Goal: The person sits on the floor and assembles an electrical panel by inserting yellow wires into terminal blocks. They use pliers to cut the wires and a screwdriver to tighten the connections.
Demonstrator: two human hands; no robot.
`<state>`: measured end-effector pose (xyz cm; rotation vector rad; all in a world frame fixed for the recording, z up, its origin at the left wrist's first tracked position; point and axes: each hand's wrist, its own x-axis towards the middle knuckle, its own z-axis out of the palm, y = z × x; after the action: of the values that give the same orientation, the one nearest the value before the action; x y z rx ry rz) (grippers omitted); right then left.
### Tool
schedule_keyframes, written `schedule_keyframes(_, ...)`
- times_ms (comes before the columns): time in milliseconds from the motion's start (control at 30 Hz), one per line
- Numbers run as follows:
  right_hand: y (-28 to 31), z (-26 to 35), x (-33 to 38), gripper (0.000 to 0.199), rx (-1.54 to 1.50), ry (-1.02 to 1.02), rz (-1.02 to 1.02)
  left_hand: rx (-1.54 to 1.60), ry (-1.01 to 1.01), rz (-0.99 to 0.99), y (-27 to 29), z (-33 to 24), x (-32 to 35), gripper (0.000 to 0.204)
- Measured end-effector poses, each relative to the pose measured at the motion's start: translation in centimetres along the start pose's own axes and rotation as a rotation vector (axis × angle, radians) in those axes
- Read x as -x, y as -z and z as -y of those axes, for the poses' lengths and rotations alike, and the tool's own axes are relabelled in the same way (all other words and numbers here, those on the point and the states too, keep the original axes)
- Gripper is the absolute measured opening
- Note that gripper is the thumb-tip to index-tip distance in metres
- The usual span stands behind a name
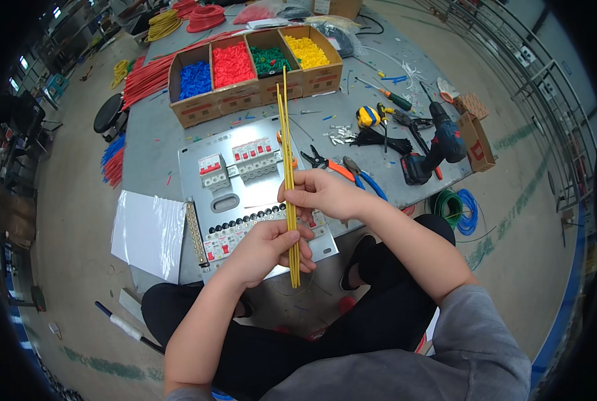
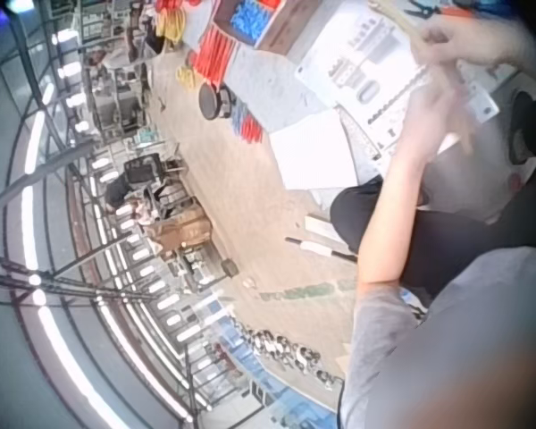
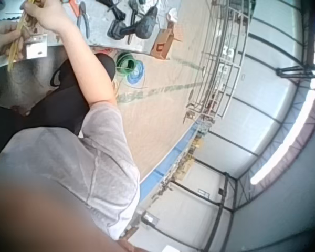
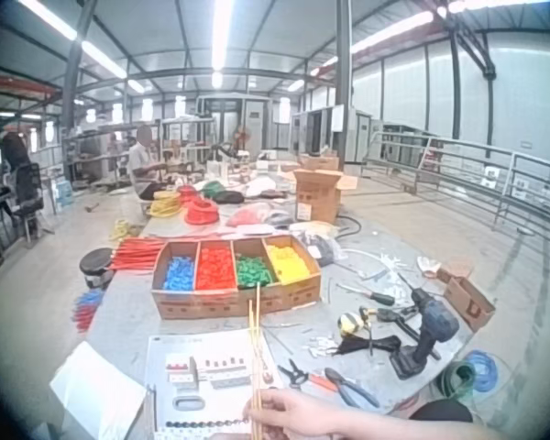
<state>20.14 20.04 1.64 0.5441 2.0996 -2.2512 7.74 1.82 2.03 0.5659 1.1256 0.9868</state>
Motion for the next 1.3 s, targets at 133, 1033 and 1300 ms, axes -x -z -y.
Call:
schedule_keyframes(133,0.2,-0.3,-0.1,0.024,-0.004,0.049,0.003,0.027,-0.006,0.021,0.1,0.1,-0.1,0.025)
schedule_keyframes(1033,0.8,-0.5,-0.2,0.029,-0.192,-0.057,-0.058,0.105,-0.010,-0.031,-0.4,-0.2,-0.3,0.021)
schedule_keyframes(1300,0.6,-0.8,-0.3,0.030,-0.193,-0.038,-0.075,0.020,-0.051,-0.123,-0.5,0.0,-0.5,0.017)
